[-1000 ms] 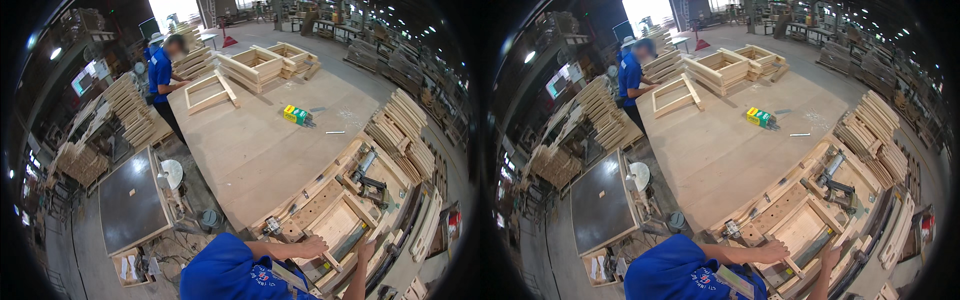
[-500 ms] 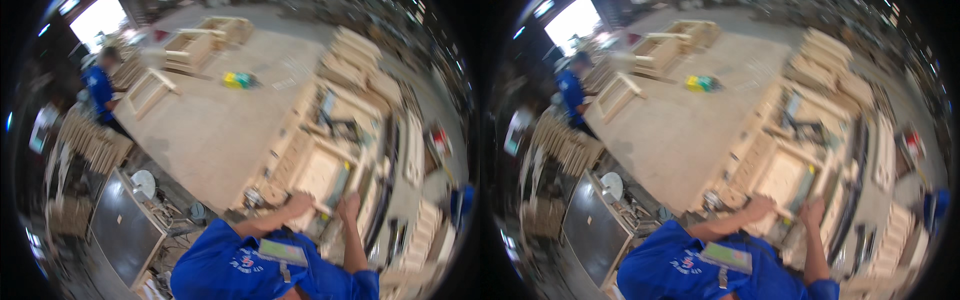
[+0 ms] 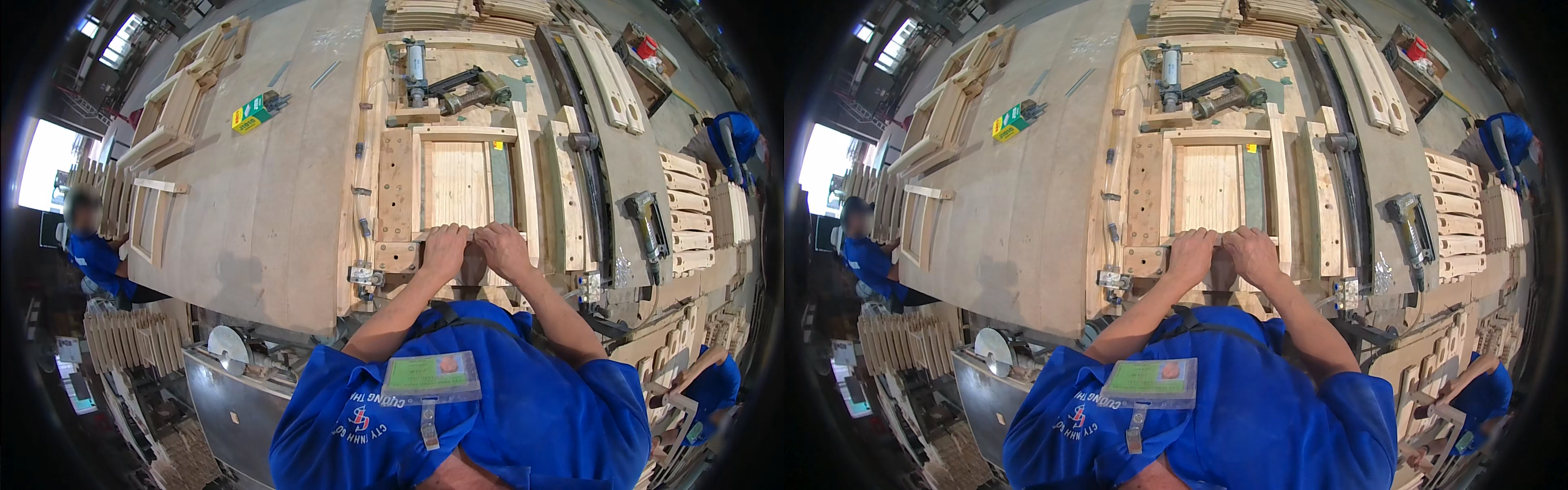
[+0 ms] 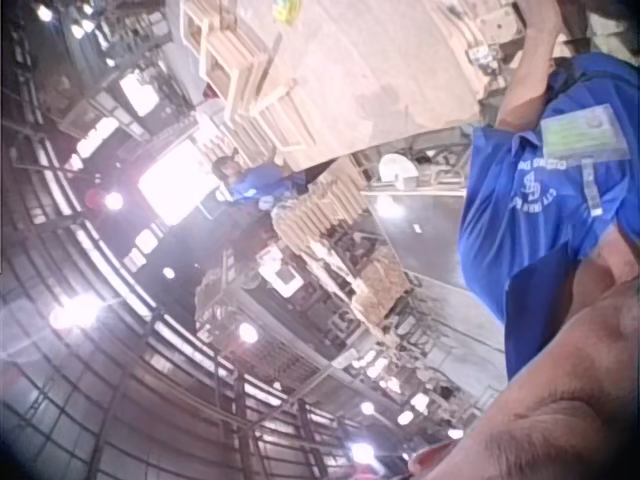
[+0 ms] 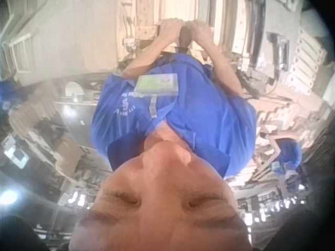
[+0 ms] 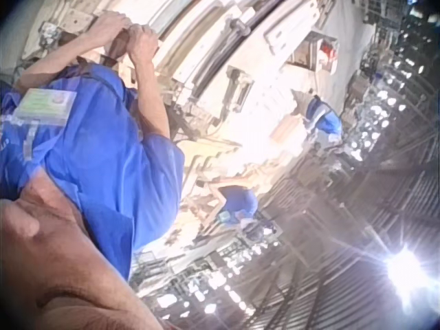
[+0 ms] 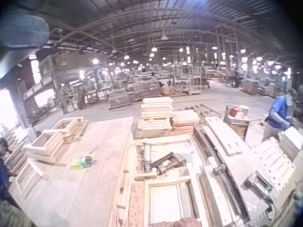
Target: The person assembles wooden frames by placing pieces into a jig and using a pneumatic nail gun to fasten them. The person repeatedly picks up frame components, aligns them, and secures them with nails before moving the completed frame aside.
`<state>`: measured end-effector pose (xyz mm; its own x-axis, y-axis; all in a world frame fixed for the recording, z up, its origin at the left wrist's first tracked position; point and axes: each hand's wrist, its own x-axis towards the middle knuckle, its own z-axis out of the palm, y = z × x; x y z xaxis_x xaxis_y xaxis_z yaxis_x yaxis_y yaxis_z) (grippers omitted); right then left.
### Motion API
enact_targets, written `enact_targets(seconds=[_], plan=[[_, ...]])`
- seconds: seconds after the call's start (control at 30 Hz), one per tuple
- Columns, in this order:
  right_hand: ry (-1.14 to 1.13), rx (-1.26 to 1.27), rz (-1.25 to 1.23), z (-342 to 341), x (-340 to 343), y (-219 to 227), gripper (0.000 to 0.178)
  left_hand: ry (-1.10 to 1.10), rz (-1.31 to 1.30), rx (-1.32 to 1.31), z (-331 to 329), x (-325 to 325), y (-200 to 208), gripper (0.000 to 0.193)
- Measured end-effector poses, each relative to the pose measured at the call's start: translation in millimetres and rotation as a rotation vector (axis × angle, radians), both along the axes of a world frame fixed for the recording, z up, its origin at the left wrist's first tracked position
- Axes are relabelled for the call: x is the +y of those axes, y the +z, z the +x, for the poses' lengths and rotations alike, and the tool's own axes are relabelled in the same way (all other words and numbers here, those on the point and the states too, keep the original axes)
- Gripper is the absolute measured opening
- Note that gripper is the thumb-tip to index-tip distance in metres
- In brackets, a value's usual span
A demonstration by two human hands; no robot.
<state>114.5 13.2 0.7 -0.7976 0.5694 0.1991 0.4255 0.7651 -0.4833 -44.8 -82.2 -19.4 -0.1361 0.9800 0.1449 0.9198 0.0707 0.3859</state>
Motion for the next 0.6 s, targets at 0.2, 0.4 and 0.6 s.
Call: enact_targets(seconds=[0.2,0.4,0.6], plan=[[0.029,-0.018,0.011,0,1,1,0.009,0.013,-0.06,-0.053,-2,-3,6,0.017],[-0.008,-0.043,0.015,0,-3,2,0.013,-0.083,0.234,0.003,-37,-59,51,0.034],[-0.036,-0.022,-0.048,5,-3,-5,0.018,0.017,0.364,0.036,-55,-55,82,0.024]])
